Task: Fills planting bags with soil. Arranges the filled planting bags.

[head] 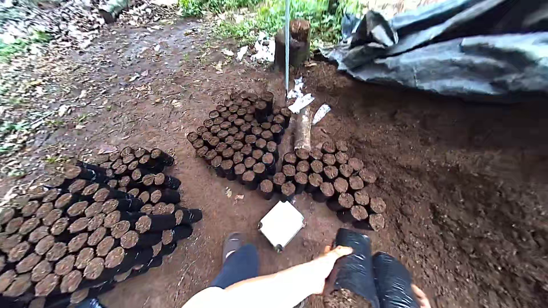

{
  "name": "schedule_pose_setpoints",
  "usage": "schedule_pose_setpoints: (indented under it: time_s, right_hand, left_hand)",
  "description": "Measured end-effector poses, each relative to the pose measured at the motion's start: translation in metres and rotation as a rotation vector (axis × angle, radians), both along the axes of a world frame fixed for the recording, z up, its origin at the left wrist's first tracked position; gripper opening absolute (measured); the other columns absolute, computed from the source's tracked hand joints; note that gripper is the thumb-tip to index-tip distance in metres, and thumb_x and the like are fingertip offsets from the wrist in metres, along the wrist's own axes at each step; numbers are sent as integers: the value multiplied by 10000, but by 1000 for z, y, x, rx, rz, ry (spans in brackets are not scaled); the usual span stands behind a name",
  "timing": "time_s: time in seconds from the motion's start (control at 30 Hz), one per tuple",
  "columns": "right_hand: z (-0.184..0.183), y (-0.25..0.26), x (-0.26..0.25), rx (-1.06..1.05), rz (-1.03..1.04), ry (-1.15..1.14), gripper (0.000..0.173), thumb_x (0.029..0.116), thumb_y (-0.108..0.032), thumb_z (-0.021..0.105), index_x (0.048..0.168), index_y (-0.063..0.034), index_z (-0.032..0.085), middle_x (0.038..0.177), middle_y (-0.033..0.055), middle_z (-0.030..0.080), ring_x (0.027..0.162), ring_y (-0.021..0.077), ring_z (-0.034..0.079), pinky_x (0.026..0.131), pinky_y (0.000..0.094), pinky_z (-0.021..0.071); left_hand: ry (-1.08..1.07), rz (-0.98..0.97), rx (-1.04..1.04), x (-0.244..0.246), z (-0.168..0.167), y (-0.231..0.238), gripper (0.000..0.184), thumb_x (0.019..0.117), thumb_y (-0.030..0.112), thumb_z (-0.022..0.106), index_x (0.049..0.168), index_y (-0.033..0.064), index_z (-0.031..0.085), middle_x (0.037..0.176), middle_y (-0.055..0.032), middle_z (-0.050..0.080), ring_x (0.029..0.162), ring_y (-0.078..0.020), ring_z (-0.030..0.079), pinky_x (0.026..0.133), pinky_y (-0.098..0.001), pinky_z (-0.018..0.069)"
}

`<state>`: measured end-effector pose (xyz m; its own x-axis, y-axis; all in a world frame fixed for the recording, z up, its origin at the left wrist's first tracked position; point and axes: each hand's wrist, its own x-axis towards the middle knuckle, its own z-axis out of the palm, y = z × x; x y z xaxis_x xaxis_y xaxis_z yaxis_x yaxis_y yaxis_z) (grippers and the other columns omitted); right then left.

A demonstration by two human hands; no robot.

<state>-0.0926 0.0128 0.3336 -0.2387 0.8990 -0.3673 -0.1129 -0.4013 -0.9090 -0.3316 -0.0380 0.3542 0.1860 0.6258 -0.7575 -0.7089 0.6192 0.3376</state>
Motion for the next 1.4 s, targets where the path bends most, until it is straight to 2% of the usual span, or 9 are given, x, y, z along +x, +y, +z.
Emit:
schedule_pose_setpoints:
  time_s: [0.2, 0.43, 0.5, 0.67, 0.8, 0.9, 1.03, 1.27, 1.4]
  right_hand:
    - [25, -18, -137, 107, 169, 61, 452, 1011, -183, 308, 1447, -76, 365, 1260, -86, 629, 1147, -26, 597, 1007, 219, 505]
    - [54, -66, -319, 57, 286, 109, 499, 1079, -338, 286, 1514, -108, 374, 1306, 6, 636, 1141, 40, 627, 956, 269, 553]
    - [68, -86, -373, -26, 325, 154, 487, 1092, -379, 246, 1464, -127, 434, 1245, -8, 665, 1098, 40, 646, 917, 274, 573]
    - [95, -115, -490, -189, 536, 232, 535, 1021, -560, 387, 1271, -143, 609, 1090, 26, 734, 1003, 107, 703, 852, 360, 610]
    - [113, -131, -576, -165, 645, 140, 493, 1091, -452, 267, 1296, -115, 563, 1086, 23, 708, 996, 94, 687, 860, 342, 603]
    - [92, -116, -623, -110, 774, 165, 521, 1092, -448, 305, 1349, -82, 572, 1158, 94, 702, 1055, 157, 681, 886, 394, 597]
    - [111, -123, -715, 86, 836, -169, 393, 1113, -209, 281, 1329, -5, 538, 1106, 57, 685, 1002, 56, 653, 886, 258, 567]
    - [68, -104, -878, 37, 960, -168, 410, 1118, -273, 273, 1396, -77, 501, 1175, 4, 679, 1038, 32, 652, 888, 244, 572]
    - [6, -55, -989, 234, 1180, -171, 711, 990, -436, 517, 1507, 21, 342, 1373, 31, 596, 1195, 2, 577, 1017, 220, 499]
  left_hand:
    - [40, 185, 49, -116, 18, -53, 602, 1050, 525, 485, 1532, 176, 397, 1336, -130, 619, 1192, -239, 621, 983, -468, 528]
    - [62, 358, 102, -283, 56, -129, 599, 1059, 509, 475, 1552, 185, 372, 1371, -142, 599, 1216, -260, 609, 987, -483, 524]
    - [70, 437, 86, -326, 64, -154, 569, 1048, 521, 489, 1491, 167, 432, 1287, -133, 635, 1142, -249, 639, 926, -468, 549]
    - [60, 597, 74, -421, 71, -204, 759, 1023, 525, 553, 1621, 206, 214, 1479, -171, 519, 1316, -298, 551, 1037, -512, 498]
    - [21, 725, 72, -480, 71, -233, 739, 1020, 534, 555, 1608, 193, 267, 1481, -173, 517, 1323, -305, 543, 1040, -530, 490]
    - [0, 817, 97, -519, 66, -246, 690, 1035, 514, 534, 1593, 186, 295, 1450, -156, 543, 1289, -276, 561, 1020, -498, 502]
    - [-44, 918, 79, -578, 53, -255, 723, 1033, 514, 543, 1615, 210, 240, 1487, -154, 514, 1324, -287, 539, 1040, -518, 491]
    - [-17, 1049, -14, -716, 14, -253, 709, 1031, 483, 561, 1620, 260, 235, 1495, -150, 512, 1318, -304, 551, 1019, -544, 508]
    - [16, 1090, -76, -812, -12, -245, 741, 1033, 456, 574, 1638, 288, 182, 1483, -150, 531, 1282, -296, 591, 996, -529, 537]
